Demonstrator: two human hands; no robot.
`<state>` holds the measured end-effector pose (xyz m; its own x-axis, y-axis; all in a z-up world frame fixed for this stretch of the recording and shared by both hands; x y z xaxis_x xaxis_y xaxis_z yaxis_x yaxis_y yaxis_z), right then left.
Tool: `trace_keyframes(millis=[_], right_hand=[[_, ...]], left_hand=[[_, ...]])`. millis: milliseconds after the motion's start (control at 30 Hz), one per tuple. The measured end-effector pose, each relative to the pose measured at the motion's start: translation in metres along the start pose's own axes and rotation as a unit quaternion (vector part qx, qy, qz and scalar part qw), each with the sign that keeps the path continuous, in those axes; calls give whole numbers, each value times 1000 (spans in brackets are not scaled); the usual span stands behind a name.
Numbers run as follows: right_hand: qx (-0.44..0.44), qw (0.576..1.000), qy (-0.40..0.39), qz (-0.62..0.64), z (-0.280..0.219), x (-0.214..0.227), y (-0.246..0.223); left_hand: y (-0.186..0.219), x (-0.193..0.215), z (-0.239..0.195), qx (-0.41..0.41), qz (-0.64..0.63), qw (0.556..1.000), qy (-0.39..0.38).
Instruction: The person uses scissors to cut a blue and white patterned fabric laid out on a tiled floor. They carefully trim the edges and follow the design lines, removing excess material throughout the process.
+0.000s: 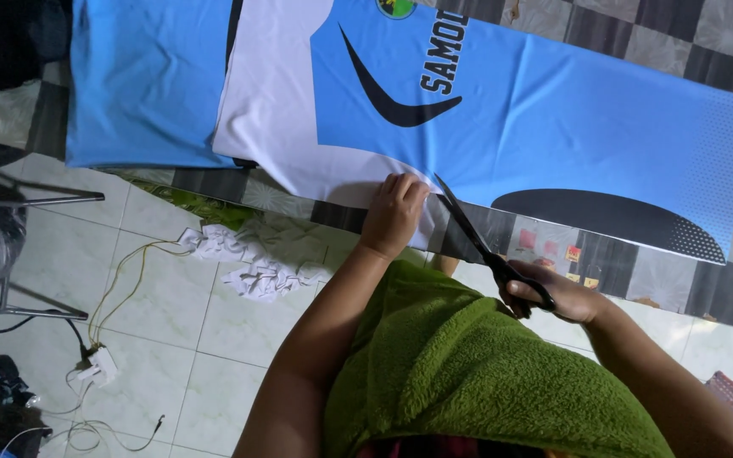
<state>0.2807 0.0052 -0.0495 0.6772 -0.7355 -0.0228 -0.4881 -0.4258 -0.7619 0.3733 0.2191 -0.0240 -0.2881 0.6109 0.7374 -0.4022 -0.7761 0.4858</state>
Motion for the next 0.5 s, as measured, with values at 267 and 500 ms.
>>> trace_keyframes(millis=[267, 500], right_hand=[[24, 999, -29, 10, -15, -3, 0], [38, 999, -11, 13, 5, -9, -16]], left_hand=[[-2, 1, 0, 6, -7, 1000, 8], [-4, -3, -1, 3, -10, 1000, 9]])
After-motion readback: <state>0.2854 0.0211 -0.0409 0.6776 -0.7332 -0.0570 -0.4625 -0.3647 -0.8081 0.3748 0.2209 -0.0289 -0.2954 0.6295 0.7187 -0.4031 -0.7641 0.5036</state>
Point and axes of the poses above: each hand's wrist, its own z-axis towards the middle knuckle, its own x-axis out of the back of the hand, y = z × x, the point moved 9 cm from there along z, towards the middle knuckle, and after that the axes turned 3 degrees about x, right-handed, at the moved point
